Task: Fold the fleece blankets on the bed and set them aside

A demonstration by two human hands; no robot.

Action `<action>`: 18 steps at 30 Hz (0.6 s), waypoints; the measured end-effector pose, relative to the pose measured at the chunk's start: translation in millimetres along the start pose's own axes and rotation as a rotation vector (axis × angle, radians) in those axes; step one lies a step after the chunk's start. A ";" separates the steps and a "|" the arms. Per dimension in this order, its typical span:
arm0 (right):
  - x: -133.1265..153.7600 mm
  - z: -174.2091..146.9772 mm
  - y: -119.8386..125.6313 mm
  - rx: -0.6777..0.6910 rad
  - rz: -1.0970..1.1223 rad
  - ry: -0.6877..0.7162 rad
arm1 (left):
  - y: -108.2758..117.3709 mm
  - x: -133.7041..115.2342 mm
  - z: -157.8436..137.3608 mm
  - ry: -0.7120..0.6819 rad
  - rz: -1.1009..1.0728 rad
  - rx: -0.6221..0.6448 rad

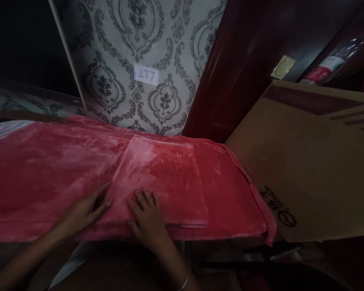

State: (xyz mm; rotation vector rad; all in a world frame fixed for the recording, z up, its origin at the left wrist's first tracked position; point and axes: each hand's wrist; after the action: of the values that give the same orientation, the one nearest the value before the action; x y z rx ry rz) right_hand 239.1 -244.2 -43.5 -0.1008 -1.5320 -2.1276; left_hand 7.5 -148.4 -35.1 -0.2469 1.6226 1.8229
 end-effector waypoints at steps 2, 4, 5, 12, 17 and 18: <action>0.3 1.1 -4.5 -0.028 -0.004 -0.006 | -2.8 3.2 -2.2 -0.019 -0.014 -0.030; 0.5 2.5 -8.0 -0.061 -0.005 -0.016 | -8.4 12.2 -6.0 -0.104 -0.024 -0.056; 0.6 3.5 -9.1 -0.077 -0.003 -0.020 | -11.9 18.5 -7.9 -0.165 -0.018 -0.058; 7.3 16.4 -1.1 -0.168 0.002 0.005 | -17.0 49.1 0.8 -0.403 0.032 -0.132; 12.6 17.0 1.5 -0.179 -0.059 0.070 | -10.1 51.6 14.5 -0.653 0.023 -0.271; 12.1 15.3 0.1 -0.166 -0.082 0.082 | -13.4 55.8 14.8 -0.681 0.021 -0.259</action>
State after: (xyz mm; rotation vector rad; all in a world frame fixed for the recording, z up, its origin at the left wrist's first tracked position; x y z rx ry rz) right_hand 225.1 -234.7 -33.7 -0.0075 -1.3327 -2.2920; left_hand -22.3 -114.9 -73.7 0.2603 0.9215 1.8533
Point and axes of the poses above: each hand's wrist, its own z-axis towards the middle knuckle, its own y-axis out of the back of the hand, x = y × z, and after that the axes turned 9 degrees about -x, right-handed
